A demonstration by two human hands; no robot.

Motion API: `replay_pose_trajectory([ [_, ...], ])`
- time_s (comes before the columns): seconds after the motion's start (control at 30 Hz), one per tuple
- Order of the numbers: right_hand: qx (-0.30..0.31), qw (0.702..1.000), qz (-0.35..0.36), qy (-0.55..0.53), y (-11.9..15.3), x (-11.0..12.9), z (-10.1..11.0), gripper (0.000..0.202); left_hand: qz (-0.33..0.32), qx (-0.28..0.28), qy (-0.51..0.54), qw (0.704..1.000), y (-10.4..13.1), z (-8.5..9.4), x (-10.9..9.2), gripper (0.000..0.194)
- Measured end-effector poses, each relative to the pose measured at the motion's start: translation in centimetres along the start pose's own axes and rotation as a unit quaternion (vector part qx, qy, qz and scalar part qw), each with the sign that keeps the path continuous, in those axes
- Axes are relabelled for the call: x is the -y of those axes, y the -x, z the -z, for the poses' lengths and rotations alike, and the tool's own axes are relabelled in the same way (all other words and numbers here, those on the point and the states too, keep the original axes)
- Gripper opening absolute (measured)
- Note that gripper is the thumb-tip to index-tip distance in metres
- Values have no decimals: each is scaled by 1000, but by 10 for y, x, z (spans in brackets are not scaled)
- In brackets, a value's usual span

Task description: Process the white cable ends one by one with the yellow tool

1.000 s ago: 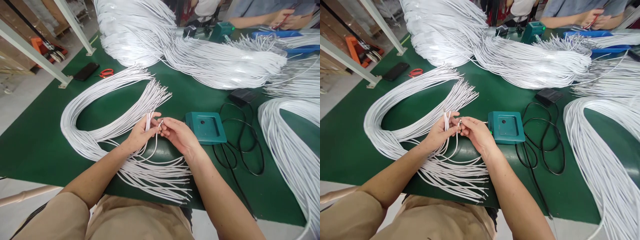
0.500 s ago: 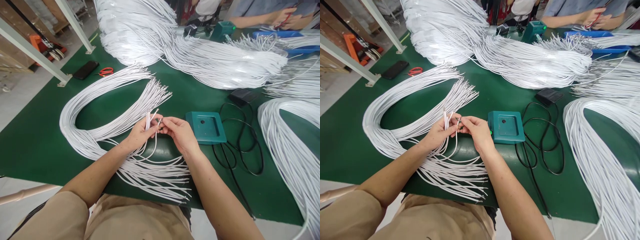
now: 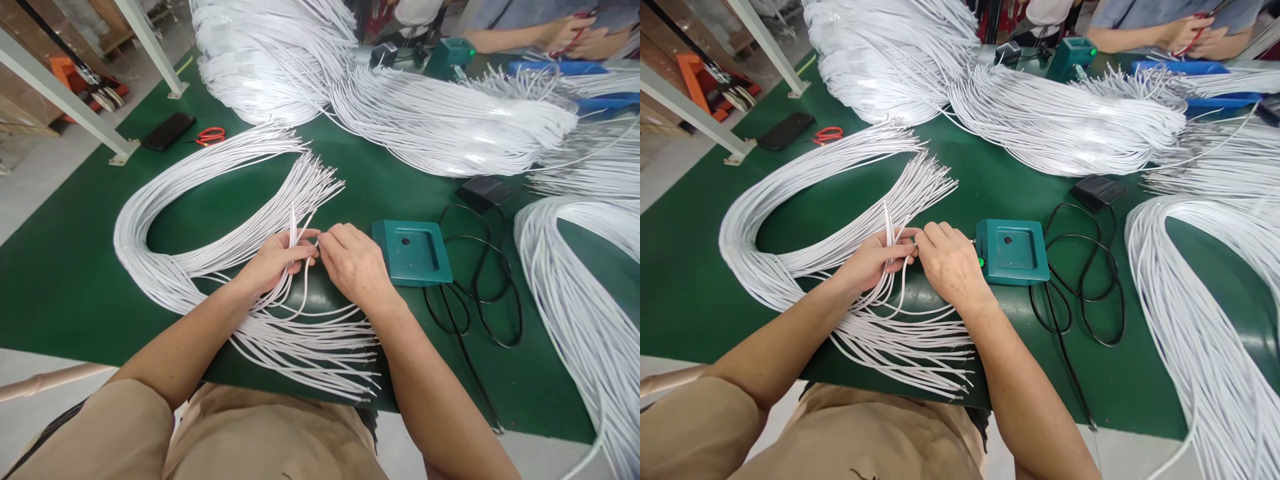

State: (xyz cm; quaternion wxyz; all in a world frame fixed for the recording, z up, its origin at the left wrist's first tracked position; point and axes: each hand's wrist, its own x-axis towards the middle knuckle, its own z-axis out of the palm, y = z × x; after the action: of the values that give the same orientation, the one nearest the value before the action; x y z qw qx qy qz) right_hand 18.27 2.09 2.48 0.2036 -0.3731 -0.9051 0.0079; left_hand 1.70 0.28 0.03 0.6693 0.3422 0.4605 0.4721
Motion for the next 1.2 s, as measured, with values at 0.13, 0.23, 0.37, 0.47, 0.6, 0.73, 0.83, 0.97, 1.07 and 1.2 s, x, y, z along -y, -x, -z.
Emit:
replay_pose_trajectory([
  [0.13, -1, 995, -56, 79, 3, -12, 4, 16, -25, -34, -86, 995, -4, 2, 2, 44],
  [0.23, 44, 990, -89, 102, 6, -21, 1, 13, -60, -46, -180, 981, -8, 4, 6, 45],
  [0.37, 70, 988, -89, 101, 6, -27, -3, 14, -74, -54, -249, 964, -10, 4, 9, 46],
  [0.47, 68, 989, -82, 98, 5, -28, -4, 17, -76, -59, -265, 959, -12, 4, 11, 46],
  [0.6, 53, 991, -74, 98, 3, -30, -4, 18, -77, -77, -299, 948, -14, 5, 14, 45],
  [0.73, 26, 992, -63, 108, 2, -31, -6, 19, -75, -90, -346, 931, -16, 6, 17, 43],
  [0.83, 34, 991, -66, 110, 3, -30, -5, 19, -75, -85, -361, 926, -17, 6, 17, 42],
  [0.97, 19, 987, -107, 120, 8, -31, 0, 17, -70, -84, -359, 927, -17, 5, 16, 43],
  [1.07, -28, 967, -198, 160, 15, -36, 0, 28, -67, -80, -348, 932, -16, 5, 13, 43],
  [1.2, -18, 961, -219, 168, 18, -40, -4, 32, -56, -70, -332, 939, -15, 6, 9, 44],
])
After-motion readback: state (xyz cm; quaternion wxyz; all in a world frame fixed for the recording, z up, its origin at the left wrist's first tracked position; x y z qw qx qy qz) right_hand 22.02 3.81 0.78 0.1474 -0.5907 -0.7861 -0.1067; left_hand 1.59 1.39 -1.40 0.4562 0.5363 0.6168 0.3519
